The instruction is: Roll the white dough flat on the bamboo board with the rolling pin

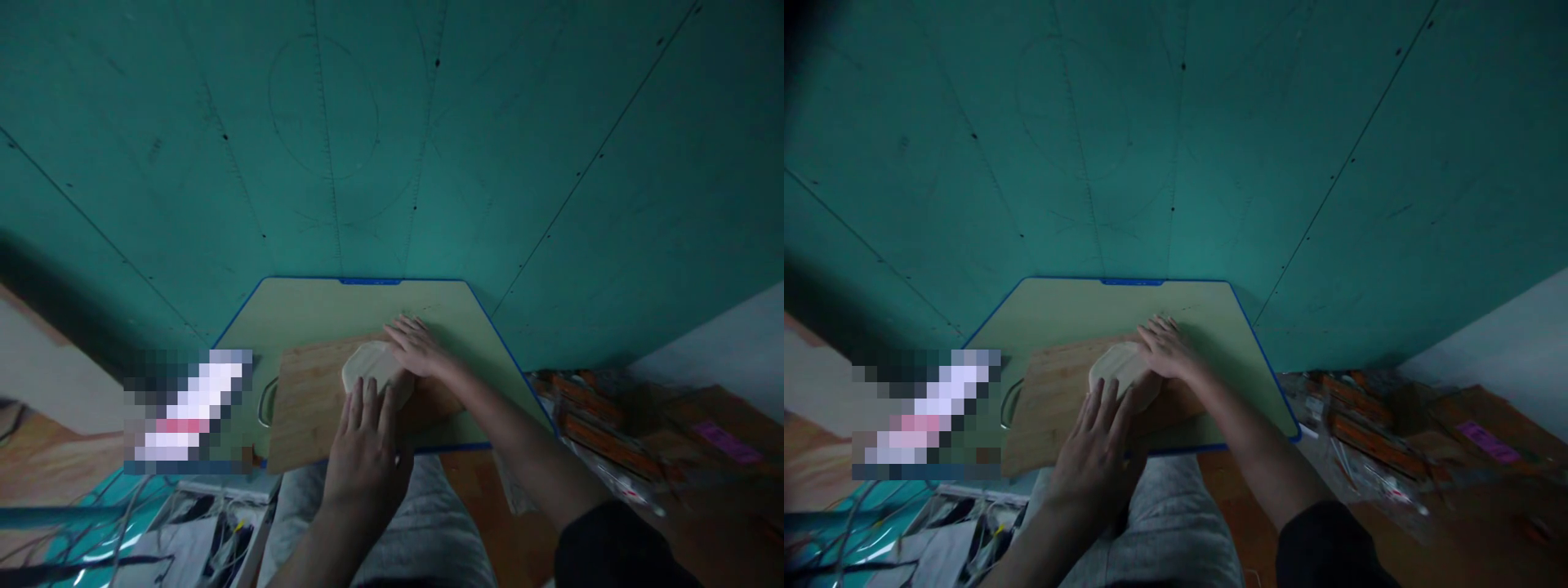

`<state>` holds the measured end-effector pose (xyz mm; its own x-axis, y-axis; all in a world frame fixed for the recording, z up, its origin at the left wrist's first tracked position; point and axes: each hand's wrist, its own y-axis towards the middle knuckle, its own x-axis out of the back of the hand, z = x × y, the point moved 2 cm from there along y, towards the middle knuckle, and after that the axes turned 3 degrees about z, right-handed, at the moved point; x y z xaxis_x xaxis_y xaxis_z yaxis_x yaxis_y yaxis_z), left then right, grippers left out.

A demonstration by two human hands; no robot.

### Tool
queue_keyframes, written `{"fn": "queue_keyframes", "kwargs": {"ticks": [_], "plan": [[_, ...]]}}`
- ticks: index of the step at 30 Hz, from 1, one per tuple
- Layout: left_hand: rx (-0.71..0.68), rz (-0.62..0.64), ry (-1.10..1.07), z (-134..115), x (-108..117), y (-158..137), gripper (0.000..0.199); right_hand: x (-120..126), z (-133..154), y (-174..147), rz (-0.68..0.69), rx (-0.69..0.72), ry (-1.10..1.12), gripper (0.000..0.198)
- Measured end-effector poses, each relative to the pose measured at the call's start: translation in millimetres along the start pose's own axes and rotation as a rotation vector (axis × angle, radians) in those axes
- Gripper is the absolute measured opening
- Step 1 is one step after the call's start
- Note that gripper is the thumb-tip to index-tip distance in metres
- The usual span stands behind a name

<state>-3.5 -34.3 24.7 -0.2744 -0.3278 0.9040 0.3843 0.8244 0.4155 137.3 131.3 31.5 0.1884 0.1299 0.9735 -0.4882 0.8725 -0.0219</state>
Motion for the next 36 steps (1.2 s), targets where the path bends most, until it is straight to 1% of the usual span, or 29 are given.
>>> {"fn": "queue_keyframes", "kwargs": {"ticks": [2,5,8,10,13,16,19,22,24,27,31,34,36], "plan": [[-0.016,0.009,-0.005,-12,-1,-4,0.078,-2,-9,-14,-0.016,0.025,0.021,0.055],[-0.027,0.000,-0.005,-28,0,-11,0.076,-5,-22,-41,-0.043,0.057,0.072,0.058],[-0.017,-0.026,-0.001,-32,-1,-15,0.074,-9,-30,-70,-0.093,0.044,0.117,0.060],[-0.038,-0.042,0.003,-26,-3,-15,0.073,-12,-31,-85,-0.129,0.024,0.118,0.061],[-0.053,-0.025,0.031,-6,-6,-8,0.072,-13,-26,-96,-0.164,-0.005,0.082,0.057],[0.032,-0.024,0.106,20,-4,5,0.066,-9,-13,-99,-0.174,-0.056,0.019,0.052],[0.067,-0.027,0.160,42,-1,21,0.062,-1,1,-96,-0.174,-0.087,-0.053,0.051],[0.082,0.023,0.136,60,-3,39,0.065,5,7,-83,-0.204,-0.110,-0.097,0.050],[0.104,0.061,0.107,70,-5,53,0.064,7,5,-68,-0.216,-0.125,-0.093,0.048],[0.146,0.096,0.074,85,-8,81,0.056,8,-3,-41,-0.214,-0.150,-0.042,0.043],[0.128,0.156,0.042,103,-10,123,0.048,17,-13,-8,-0.262,-0.230,-0.027,0.034],[0.131,0.171,0.047,115,-12,147,0.048,27,-12,5,-0.290,-0.276,-0.076,0.030],[0.143,0.188,0.040,120,-15,157,0.049,29,-7,5,-0.286,-0.297,-0.109,0.032]]}}
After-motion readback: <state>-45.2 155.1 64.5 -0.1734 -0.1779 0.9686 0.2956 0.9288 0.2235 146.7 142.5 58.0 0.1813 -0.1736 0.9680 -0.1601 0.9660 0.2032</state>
